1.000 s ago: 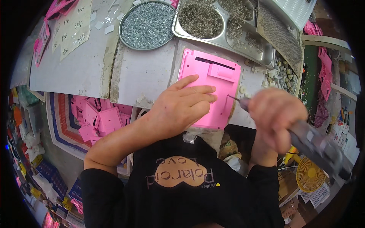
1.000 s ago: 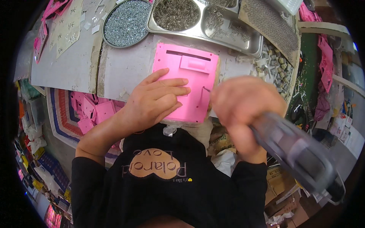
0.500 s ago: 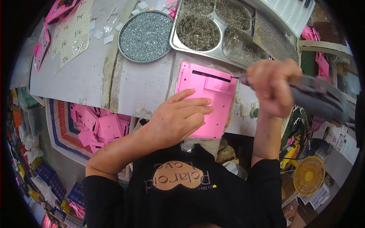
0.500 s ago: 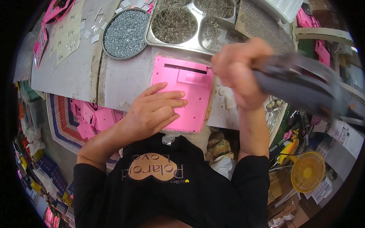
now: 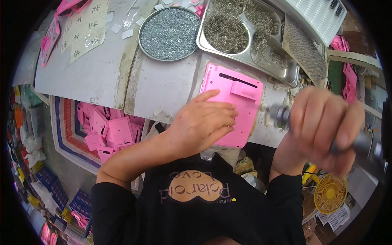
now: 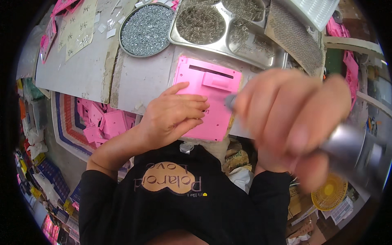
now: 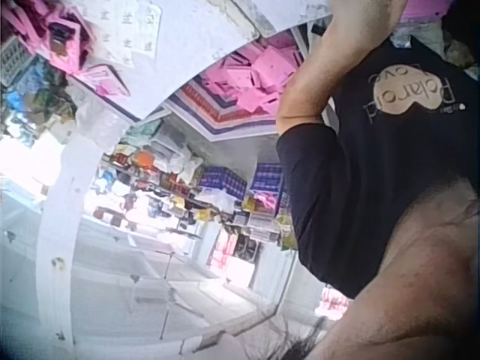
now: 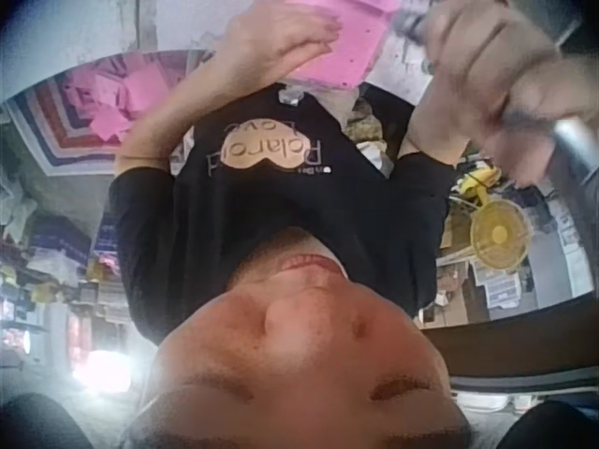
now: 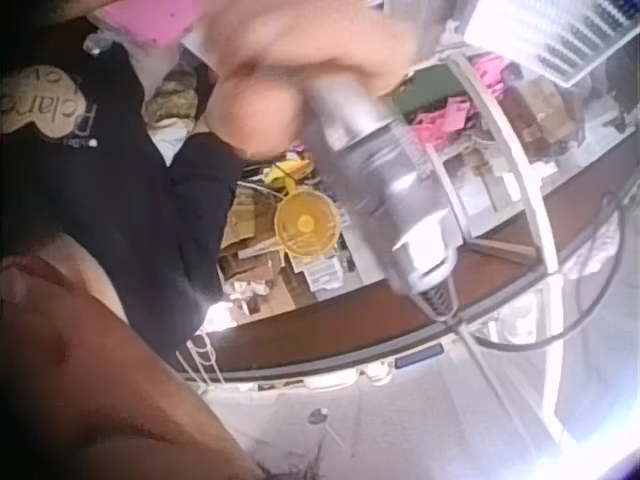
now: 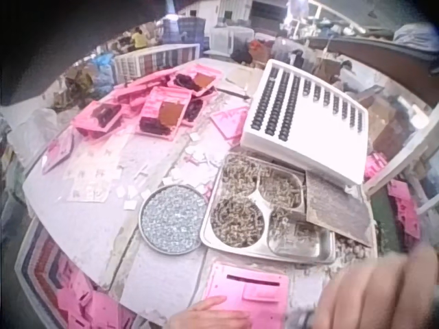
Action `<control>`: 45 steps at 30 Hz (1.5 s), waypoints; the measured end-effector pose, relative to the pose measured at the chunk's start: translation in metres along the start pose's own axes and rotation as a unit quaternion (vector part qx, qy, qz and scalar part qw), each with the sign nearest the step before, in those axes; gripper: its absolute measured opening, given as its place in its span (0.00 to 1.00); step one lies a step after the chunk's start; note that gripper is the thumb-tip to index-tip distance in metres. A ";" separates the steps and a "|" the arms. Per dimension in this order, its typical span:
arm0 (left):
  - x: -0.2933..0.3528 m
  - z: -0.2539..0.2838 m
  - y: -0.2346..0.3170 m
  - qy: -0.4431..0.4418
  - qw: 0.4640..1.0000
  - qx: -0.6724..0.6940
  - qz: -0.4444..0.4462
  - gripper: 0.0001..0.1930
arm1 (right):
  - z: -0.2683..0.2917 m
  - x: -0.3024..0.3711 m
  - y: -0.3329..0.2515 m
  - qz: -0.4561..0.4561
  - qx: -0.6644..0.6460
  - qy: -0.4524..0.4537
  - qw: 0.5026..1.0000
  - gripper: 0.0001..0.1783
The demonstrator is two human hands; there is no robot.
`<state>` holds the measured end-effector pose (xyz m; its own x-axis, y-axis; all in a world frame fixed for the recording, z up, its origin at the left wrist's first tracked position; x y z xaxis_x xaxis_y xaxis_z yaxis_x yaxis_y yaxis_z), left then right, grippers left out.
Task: Assemble and solder components into a pink electronic housing, then secure with screws.
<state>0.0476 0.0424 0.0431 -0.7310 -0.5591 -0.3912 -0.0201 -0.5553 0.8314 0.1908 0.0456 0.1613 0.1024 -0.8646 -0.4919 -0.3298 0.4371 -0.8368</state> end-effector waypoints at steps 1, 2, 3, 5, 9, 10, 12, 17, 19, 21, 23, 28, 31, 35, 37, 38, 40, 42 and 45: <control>0.003 0.002 -0.002 0.009 1.000 0.006 0.023 0.09 | -0.013 0.002 0.002 0.005 -0.033 -0.017 0.999 0.14; 0.003 0.004 -0.003 0.020 0.999 0.011 0.040 0.09 | -0.023 0.003 0.006 0.004 -0.032 -0.030 0.999 0.14; 0.003 0.008 -0.004 0.030 0.998 0.017 0.057 0.09 | -0.028 0.004 0.009 0.001 -0.031 -0.029 0.999 0.14; 0.001 0.013 -0.008 0.020 0.996 0.019 0.083 0.09 | -0.034 0.006 0.015 -0.004 -0.031 -0.014 0.999 0.15; 0.001 0.022 -0.013 0.025 0.993 0.025 0.108 0.09 | -0.039 0.003 0.025 -0.023 -0.029 -0.009 0.999 0.14; 0.002 0.024 -0.012 0.031 0.994 0.015 0.099 0.09 | -0.040 0.001 0.028 -0.029 -0.028 -0.009 0.999 0.14; 0.003 0.028 -0.012 0.040 0.996 -0.004 0.079 0.09 | -0.043 0.000 0.030 -0.042 -0.021 -0.003 0.999 0.12; -0.012 0.043 0.003 -0.002 0.993 -0.117 -0.002 0.13 | -0.041 -0.009 0.035 -0.042 -0.009 0.013 0.999 0.10; -0.027 0.066 -0.007 0.031 0.992 -0.117 -0.021 0.14 | -0.032 -0.016 0.033 -0.026 0.013 0.020 0.999 0.09; -0.044 0.108 -0.042 0.117 0.965 -0.235 0.006 0.13 | -0.017 -0.023 0.038 -0.005 0.018 0.051 0.999 0.09; -0.039 0.133 -0.075 0.145 0.902 -0.401 0.060 0.10 | -0.008 -0.033 0.064 0.006 -0.009 0.052 0.999 0.09; -0.034 0.126 -0.092 0.148 0.905 -0.391 0.079 0.06 | 0.003 -0.033 0.085 0.016 -0.010 0.049 0.999 0.05; -0.032 0.125 -0.103 0.140 0.905 -0.388 0.101 0.06 | -0.001 -0.034 0.089 -0.001 -0.012 0.048 0.999 0.05; -0.033 0.127 -0.095 0.153 0.893 -0.418 0.069 0.07 | -0.005 -0.036 0.090 -0.009 -0.018 0.050 0.999 0.06; -0.032 0.129 -0.096 0.160 0.893 -0.418 0.052 0.10 | -0.005 -0.037 0.090 -0.013 -0.023 0.047 0.999 0.06; -0.033 0.128 -0.097 0.154 0.897 -0.410 0.058 0.11 | -0.005 -0.036 0.090 -0.014 -0.021 0.051 0.998 0.06; -0.033 0.128 -0.098 0.141 0.906 -0.392 0.070 0.12 | -0.006 -0.035 0.093 -0.015 -0.018 0.058 0.998 0.06; -0.031 0.128 -0.097 0.134 0.912 -0.380 0.072 0.11 | -0.006 -0.035 0.095 -0.015 -0.014 0.063 0.998 0.07; -0.029 0.132 -0.090 0.148 0.904 -0.395 0.069 0.09 | -0.010 -0.033 0.102 -0.049 0.050 0.103 0.992 0.07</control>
<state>-0.0194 0.1897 0.0313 -0.4733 -0.7318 -0.4903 0.6360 -0.6690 0.3846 0.1445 0.1165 0.0948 -0.0677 -0.9322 -0.3555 -0.2316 0.3612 -0.9032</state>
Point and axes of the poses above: each hand's wrist, its own x-axis away from the middle knuckle, its own z-axis out of the back of the hand, y = z × x, the point moved 9 cm from there along -x, towards the middle knuckle, and after that the axes turned 2 degrees about y, right-handed, at the moved point
